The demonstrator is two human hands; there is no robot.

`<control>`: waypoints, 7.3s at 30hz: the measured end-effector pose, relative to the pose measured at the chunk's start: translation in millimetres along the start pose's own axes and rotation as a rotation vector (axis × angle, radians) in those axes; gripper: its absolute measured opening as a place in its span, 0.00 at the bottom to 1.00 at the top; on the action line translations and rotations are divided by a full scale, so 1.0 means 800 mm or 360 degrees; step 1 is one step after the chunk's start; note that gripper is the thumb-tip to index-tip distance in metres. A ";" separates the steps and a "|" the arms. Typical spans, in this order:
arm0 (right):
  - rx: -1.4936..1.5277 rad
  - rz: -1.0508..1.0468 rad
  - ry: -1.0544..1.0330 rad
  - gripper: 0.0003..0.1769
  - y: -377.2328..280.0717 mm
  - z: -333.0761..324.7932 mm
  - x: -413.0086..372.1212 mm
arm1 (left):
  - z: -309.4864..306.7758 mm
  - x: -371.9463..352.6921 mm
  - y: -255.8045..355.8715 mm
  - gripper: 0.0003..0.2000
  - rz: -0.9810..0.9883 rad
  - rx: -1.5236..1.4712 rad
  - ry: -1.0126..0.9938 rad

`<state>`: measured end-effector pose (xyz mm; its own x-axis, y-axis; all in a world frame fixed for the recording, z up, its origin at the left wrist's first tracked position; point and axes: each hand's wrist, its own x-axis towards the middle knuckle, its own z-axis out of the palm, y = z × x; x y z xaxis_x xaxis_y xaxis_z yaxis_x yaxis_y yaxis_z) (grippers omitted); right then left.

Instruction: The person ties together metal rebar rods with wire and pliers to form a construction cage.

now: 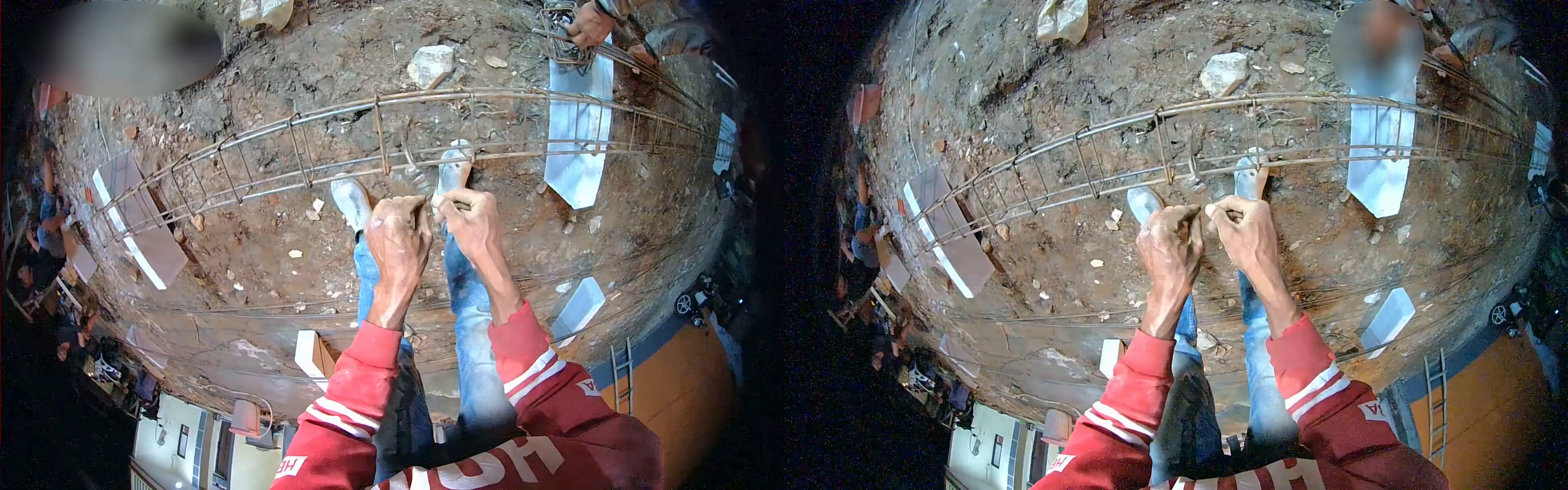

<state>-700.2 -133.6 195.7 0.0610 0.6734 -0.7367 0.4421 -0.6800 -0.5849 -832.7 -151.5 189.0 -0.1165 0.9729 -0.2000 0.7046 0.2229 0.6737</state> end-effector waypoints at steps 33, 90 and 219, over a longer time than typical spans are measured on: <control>0.0472 -0.0872 0.0025 0.17 -0.146 -0.097 -0.202 | -0.249 0.014 0.225 0.11 -0.0944 -0.1767 -0.0561; -0.0092 -0.1176 0.0079 0.08 -0.390 -0.149 -0.328 | -0.486 0.016 0.292 0.10 0.0032 -0.1650 -0.0075; 0.0299 0.0526 0.1379 0.13 0.514 -0.472 -0.436 | 0.056 -0.183 0.374 0.09 -0.0013 -0.0531 -0.0905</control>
<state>-201.9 -538.5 340.7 0.8343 0.3679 -0.4106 0.1367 -0.8596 -0.4924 -573.5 -230.2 387.9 0.3311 0.8069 -0.4891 0.4401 0.3265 0.8365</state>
